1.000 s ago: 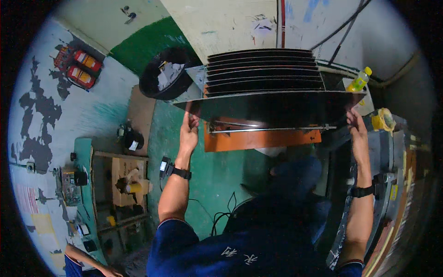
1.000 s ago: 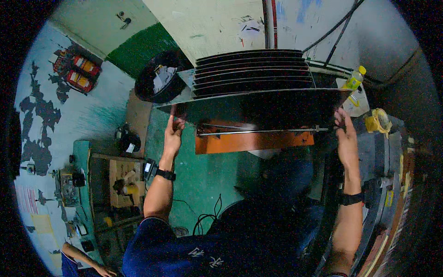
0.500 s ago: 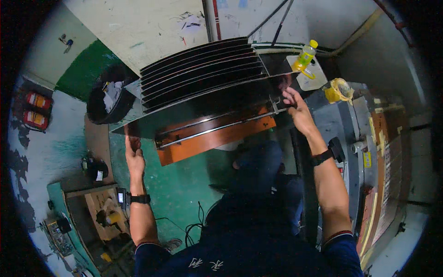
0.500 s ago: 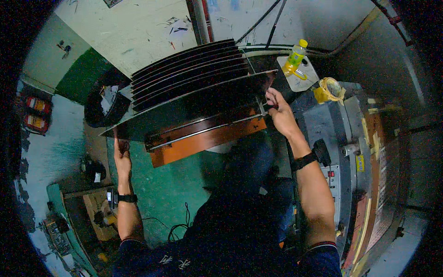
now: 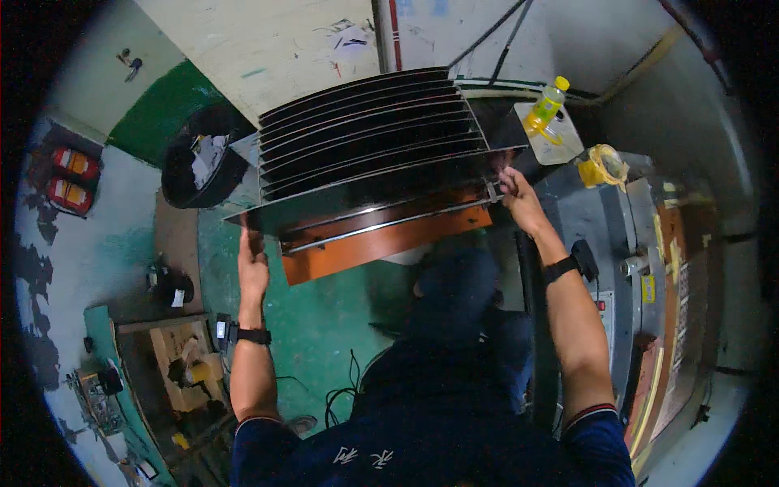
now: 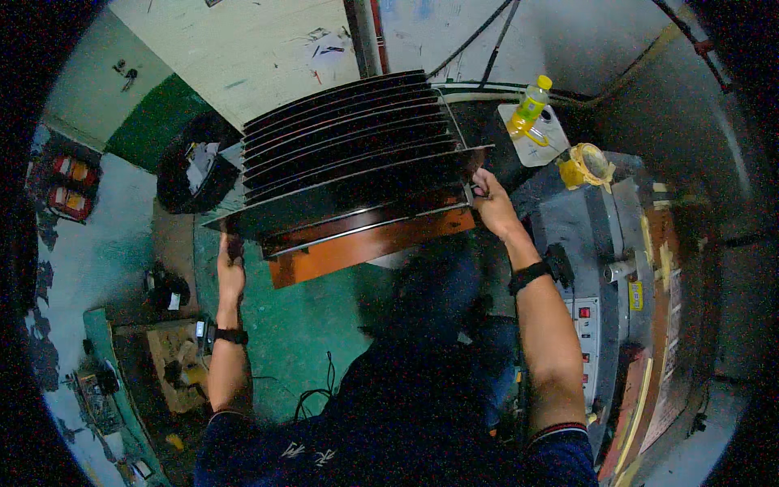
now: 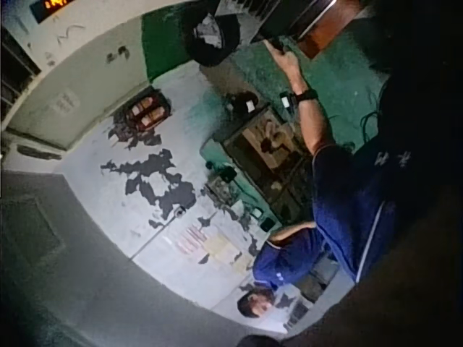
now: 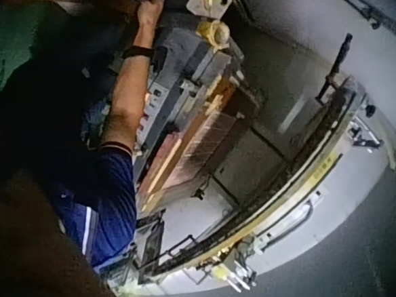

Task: Operating a screen printing machine to apply solder paste or ink to circuit boards, then placing them onto a drying rack.

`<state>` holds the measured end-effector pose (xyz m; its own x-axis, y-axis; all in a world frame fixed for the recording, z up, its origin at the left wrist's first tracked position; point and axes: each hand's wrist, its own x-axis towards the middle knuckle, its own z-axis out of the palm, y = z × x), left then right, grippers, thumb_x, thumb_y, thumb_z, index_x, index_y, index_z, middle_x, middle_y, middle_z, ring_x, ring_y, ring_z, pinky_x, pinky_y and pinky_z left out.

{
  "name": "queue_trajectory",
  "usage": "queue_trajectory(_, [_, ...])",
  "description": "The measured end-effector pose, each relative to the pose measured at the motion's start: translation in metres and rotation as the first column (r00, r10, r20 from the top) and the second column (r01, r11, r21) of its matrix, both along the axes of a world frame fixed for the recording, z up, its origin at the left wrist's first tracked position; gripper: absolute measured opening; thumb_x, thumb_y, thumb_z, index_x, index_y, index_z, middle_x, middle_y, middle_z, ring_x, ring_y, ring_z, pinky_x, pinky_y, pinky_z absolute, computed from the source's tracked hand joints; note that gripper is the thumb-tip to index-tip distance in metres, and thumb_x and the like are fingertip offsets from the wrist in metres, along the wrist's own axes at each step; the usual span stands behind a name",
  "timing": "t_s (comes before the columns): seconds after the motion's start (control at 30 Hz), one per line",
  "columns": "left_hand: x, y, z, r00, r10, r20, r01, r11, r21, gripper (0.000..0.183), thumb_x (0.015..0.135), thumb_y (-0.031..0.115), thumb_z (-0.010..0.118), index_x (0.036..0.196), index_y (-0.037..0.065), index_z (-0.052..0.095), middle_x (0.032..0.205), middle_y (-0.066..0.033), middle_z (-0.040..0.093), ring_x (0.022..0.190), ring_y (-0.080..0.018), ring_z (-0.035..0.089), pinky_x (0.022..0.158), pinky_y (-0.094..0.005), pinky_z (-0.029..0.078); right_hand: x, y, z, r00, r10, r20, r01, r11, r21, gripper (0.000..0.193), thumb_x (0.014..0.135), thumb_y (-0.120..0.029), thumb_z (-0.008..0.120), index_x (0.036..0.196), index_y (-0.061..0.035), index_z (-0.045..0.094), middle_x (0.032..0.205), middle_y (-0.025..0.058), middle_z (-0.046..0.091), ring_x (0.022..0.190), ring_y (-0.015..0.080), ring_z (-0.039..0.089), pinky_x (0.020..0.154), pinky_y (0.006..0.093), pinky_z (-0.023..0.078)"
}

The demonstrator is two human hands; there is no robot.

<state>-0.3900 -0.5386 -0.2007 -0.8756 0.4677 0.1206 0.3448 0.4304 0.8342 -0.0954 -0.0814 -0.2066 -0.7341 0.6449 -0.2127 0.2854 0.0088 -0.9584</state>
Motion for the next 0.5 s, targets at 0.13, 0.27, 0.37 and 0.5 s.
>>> queue_trajectory(0.13, [-0.005,-0.014,-0.035,0.992,0.072,0.103,-0.077,0.996,0.038,0.066,0.078,-0.014,0.038,0.14,0.005,0.028,0.13,-0.0164,0.046,0.118,-0.0238,0.047,0.099,-0.0315,0.035,0.009,0.01,-0.031,0.992,-0.082,0.1,0.077,0.996,0.049,0.065,0.076,0.011,0.048,0.137,-0.0031,0.032,0.136,0.0123,0.04,0.122,0.0206,0.04,0.098,0.0295,0.034])
queue_trajectory(0.27, [-0.006,-0.044,-0.079,0.967,0.158,0.201,-0.147,0.987,-0.068,0.06,0.079,-0.009,0.043,0.137,0.002,0.032,0.122,-0.0176,0.052,0.113,-0.0259,0.051,0.094,-0.0333,0.04,0.044,0.009,-0.044,0.969,-0.149,0.198,0.133,0.987,0.093,0.06,0.079,-0.001,0.052,0.136,-0.0032,0.034,0.131,0.014,0.045,0.119,0.0211,0.044,0.095,0.0303,0.038])
queue_trajectory(0.37, [-0.027,-0.08,-0.128,0.809,0.286,0.514,-0.384,0.918,0.093,0.047,0.087,0.006,0.049,0.133,0.004,0.039,0.105,-0.0099,0.059,0.098,-0.0185,0.055,0.083,-0.0307,0.045,0.054,0.006,-0.027,0.961,-0.176,0.213,0.191,0.98,-0.052,0.055,0.081,-0.008,0.052,0.134,-0.0031,0.038,0.128,0.0121,0.049,0.111,0.0207,0.05,0.088,0.0302,0.042])
queue_trajectory(0.5, [-0.067,-0.032,-0.124,0.711,0.243,0.66,-0.457,0.873,0.171,0.03,0.088,0.023,0.053,0.109,0.003,0.057,0.095,-0.0074,0.061,0.083,-0.0187,0.057,0.075,-0.0341,0.046,0.07,0.021,-0.025,0.945,-0.266,0.19,0.294,0.946,-0.137,0.044,0.087,-0.015,0.051,0.129,-0.0015,0.045,0.119,0.008,0.056,0.097,0.0164,0.056,0.082,0.0284,0.044])
